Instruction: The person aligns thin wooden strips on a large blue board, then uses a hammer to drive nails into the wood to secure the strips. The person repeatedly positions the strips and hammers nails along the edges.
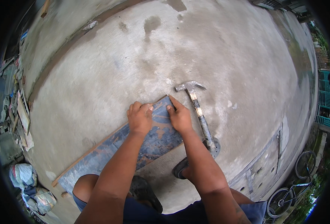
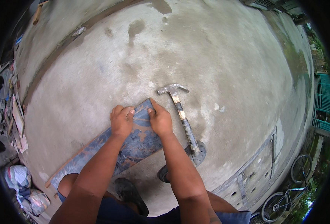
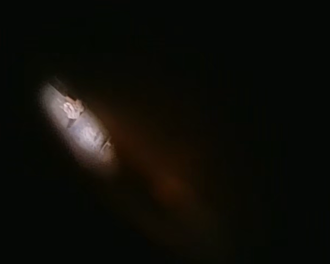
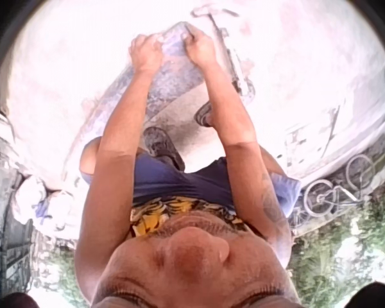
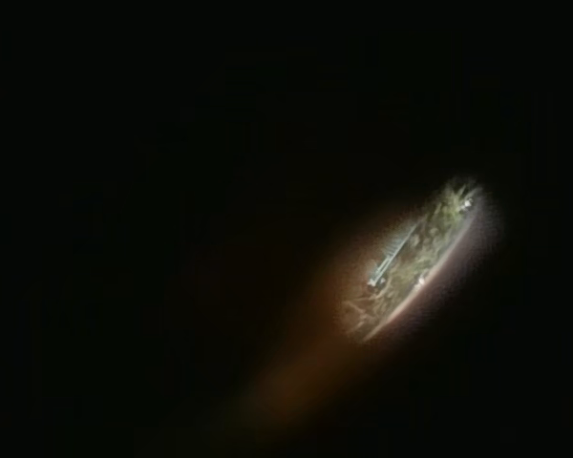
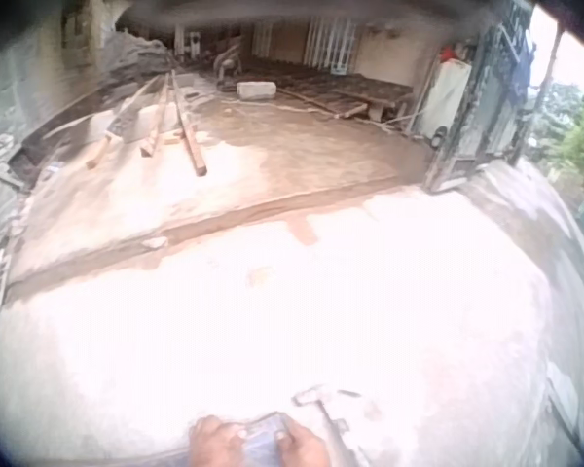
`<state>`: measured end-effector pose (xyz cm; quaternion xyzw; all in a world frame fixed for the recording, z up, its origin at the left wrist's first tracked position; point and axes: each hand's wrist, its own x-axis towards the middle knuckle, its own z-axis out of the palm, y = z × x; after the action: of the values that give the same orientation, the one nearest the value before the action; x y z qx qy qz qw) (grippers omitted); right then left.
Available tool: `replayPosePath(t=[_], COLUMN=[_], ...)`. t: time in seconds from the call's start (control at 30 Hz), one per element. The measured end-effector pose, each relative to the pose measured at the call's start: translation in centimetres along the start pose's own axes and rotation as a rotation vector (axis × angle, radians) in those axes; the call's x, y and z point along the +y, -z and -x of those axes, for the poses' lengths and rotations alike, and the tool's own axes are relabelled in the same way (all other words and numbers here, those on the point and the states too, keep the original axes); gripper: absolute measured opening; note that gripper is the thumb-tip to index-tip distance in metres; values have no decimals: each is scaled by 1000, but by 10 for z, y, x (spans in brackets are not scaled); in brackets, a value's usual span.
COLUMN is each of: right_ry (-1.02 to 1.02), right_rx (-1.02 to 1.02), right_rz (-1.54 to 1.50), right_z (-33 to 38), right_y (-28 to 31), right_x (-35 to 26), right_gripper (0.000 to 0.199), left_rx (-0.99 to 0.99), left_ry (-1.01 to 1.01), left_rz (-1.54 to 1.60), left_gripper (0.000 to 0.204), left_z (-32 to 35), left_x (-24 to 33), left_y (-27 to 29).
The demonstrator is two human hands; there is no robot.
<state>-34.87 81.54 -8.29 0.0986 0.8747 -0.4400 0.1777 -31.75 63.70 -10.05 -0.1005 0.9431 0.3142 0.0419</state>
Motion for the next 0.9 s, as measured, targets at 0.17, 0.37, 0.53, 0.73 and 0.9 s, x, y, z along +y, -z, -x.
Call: replayPosePath(t=[0.17, 0.37, 0.53, 0.73, 0.9], right_ry=[-175, -121, -46, -92, -98], right_rx=[11, 1, 75, 7, 10], right_rz=[-14, -13, -46, -103, -110], right_z=[1, 3, 6, 3, 2], right_y=[2, 4, 2, 5, 4], right_x=[-8, -6, 0, -5, -6], right_gripper=[56, 47, 39, 38, 37], left_rx=[26, 6, -26, 7, -1], left_ry=[-16, -59, -43, -104, -74], left_rz=[8, 39, 84, -18, -75], left_gripper=[15, 16, 17, 17, 18], left_z=[1, 1, 0, -1, -2], left_x=[-8, -15, -12, -15, -6], left_y=[-8, -10, -11, -11, -11])
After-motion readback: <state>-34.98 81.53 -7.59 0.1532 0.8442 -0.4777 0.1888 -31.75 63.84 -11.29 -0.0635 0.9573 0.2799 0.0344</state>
